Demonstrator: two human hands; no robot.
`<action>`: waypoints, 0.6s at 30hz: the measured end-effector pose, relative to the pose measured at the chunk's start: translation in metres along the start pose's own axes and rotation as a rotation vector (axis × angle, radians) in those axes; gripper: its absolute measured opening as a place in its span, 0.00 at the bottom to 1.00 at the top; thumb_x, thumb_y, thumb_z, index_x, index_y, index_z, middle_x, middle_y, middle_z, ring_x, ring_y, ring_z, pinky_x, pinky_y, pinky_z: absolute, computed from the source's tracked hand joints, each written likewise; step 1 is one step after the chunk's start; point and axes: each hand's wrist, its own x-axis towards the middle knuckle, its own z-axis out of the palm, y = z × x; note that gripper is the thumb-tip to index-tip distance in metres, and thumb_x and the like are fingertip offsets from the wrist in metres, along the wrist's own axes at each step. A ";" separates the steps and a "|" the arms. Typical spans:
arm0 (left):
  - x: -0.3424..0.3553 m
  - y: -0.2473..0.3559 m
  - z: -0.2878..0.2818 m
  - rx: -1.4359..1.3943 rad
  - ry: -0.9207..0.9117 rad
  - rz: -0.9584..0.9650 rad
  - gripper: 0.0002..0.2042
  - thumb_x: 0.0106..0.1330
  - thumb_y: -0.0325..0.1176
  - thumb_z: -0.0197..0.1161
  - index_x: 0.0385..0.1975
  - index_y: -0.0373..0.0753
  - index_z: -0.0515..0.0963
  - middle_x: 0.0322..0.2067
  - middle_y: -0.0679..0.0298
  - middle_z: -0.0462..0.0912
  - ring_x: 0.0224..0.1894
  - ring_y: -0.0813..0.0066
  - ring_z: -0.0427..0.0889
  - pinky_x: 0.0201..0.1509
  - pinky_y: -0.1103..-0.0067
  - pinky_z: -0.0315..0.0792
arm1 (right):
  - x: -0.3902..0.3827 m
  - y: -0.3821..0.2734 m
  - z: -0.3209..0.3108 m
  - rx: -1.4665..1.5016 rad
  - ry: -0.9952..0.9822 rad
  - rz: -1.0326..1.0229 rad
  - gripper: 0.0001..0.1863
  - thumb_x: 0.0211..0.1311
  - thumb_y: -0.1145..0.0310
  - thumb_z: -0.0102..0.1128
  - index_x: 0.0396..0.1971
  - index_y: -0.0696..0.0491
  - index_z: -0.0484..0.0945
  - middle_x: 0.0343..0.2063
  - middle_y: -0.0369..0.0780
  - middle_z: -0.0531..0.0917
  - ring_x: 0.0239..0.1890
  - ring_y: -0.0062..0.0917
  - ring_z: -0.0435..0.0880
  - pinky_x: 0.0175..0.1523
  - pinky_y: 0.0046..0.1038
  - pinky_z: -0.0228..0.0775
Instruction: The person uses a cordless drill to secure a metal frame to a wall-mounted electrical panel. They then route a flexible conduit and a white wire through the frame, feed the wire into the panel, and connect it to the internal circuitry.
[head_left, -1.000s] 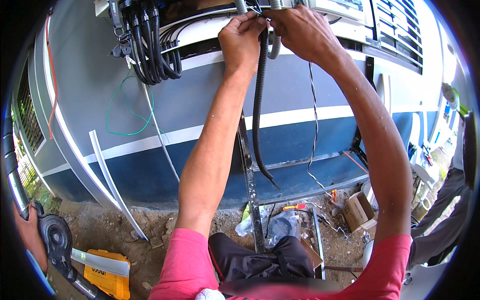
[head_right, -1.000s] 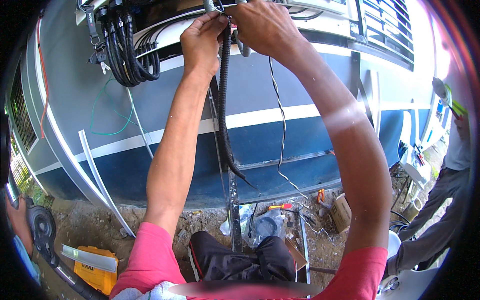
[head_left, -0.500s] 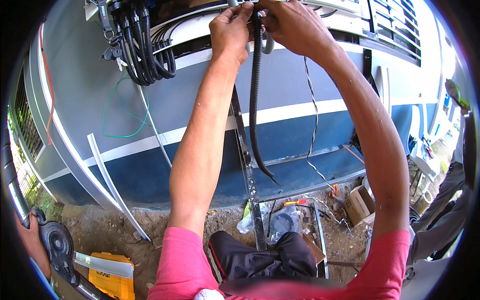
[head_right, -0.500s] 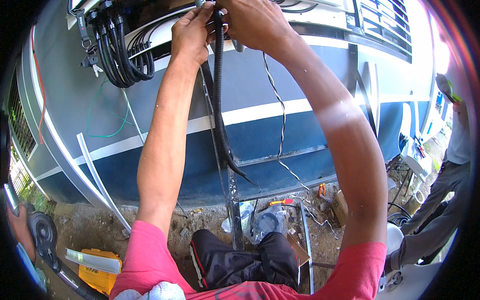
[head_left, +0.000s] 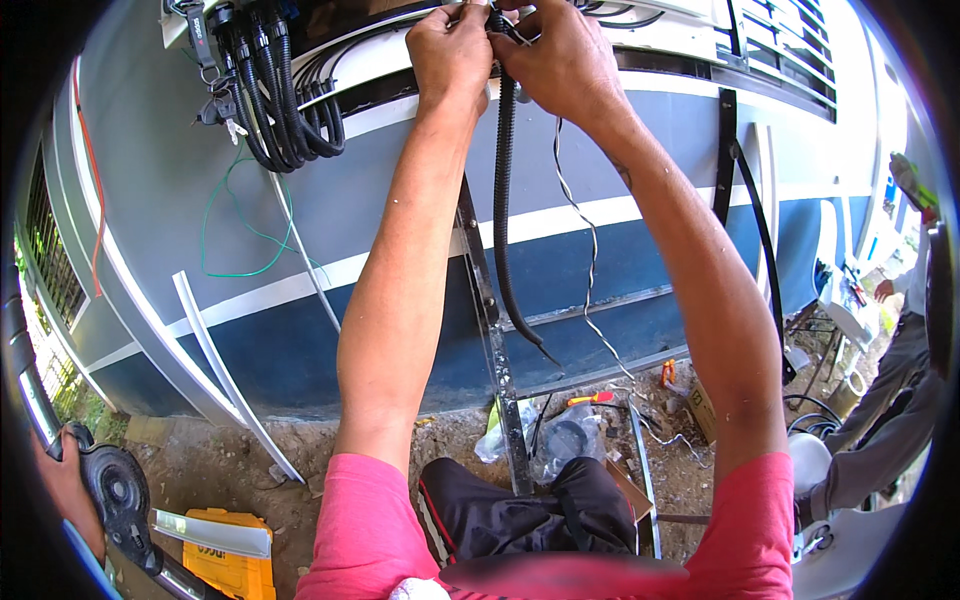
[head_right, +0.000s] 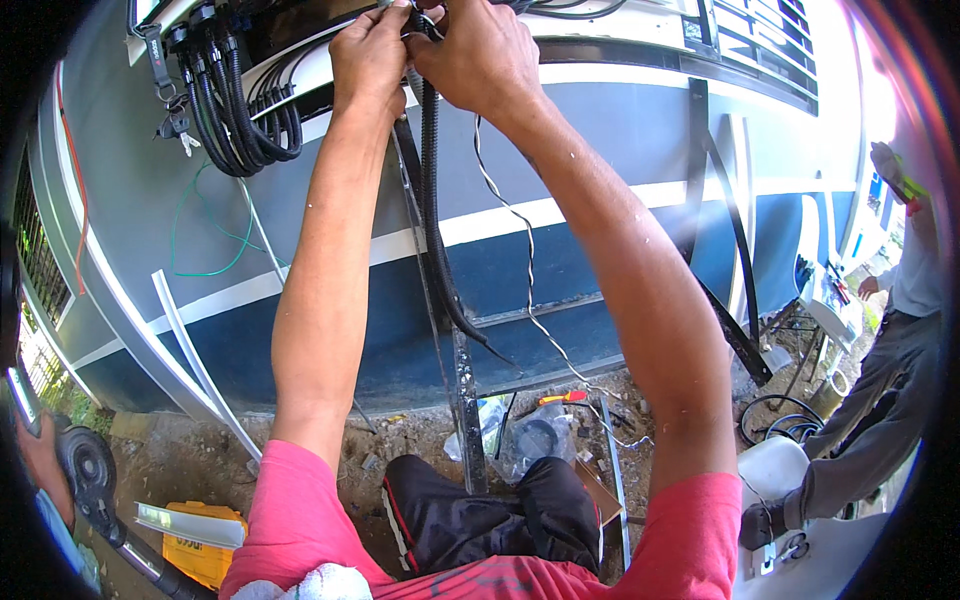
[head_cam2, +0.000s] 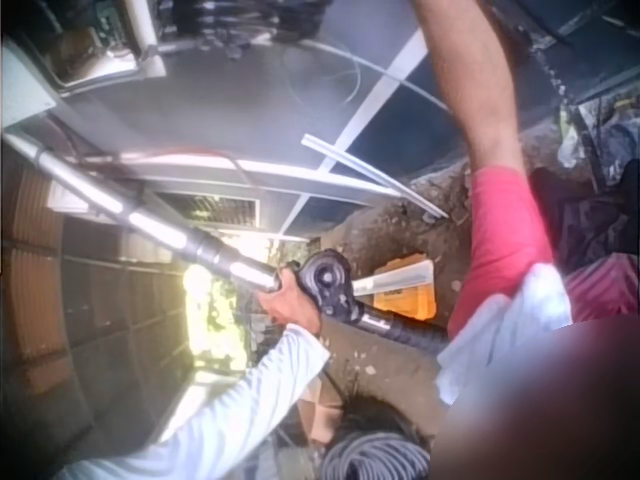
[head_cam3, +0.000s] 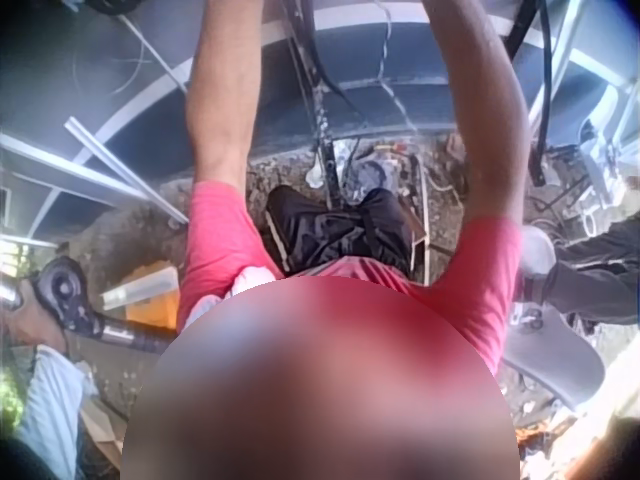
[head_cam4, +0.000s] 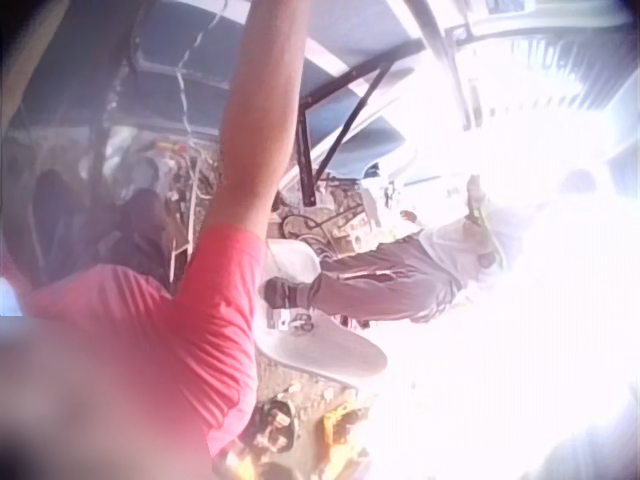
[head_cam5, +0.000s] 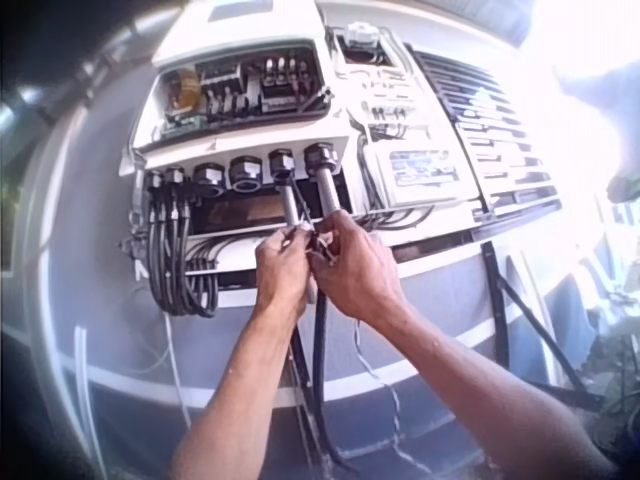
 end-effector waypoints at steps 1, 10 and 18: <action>0.002 0.001 -0.001 -0.003 -0.002 0.000 0.12 0.77 0.34 0.67 0.53 0.34 0.83 0.45 0.58 0.92 0.42 0.72 0.92 0.44 0.75 0.87 | -0.002 -0.001 0.002 0.030 -0.009 0.014 0.19 0.61 0.62 0.71 0.49 0.53 0.80 0.35 0.50 0.90 0.42 0.50 0.90 0.47 0.48 0.80; 0.009 0.004 -0.012 -0.005 -0.083 -0.022 0.12 0.77 0.33 0.67 0.53 0.34 0.83 0.45 0.58 0.91 0.42 0.72 0.92 0.44 0.75 0.87 | -0.012 0.004 0.014 0.194 0.094 -0.046 0.20 0.61 0.65 0.71 0.51 0.54 0.81 0.39 0.51 0.90 0.46 0.48 0.90 0.51 0.45 0.80; 0.012 0.009 -0.029 -0.008 -0.313 -0.074 0.12 0.77 0.33 0.67 0.53 0.33 0.83 0.45 0.58 0.91 0.42 0.72 0.92 0.44 0.75 0.87 | -0.012 0.004 0.014 0.260 0.100 -0.019 0.17 0.63 0.68 0.71 0.51 0.55 0.83 0.40 0.51 0.90 0.45 0.46 0.91 0.51 0.42 0.80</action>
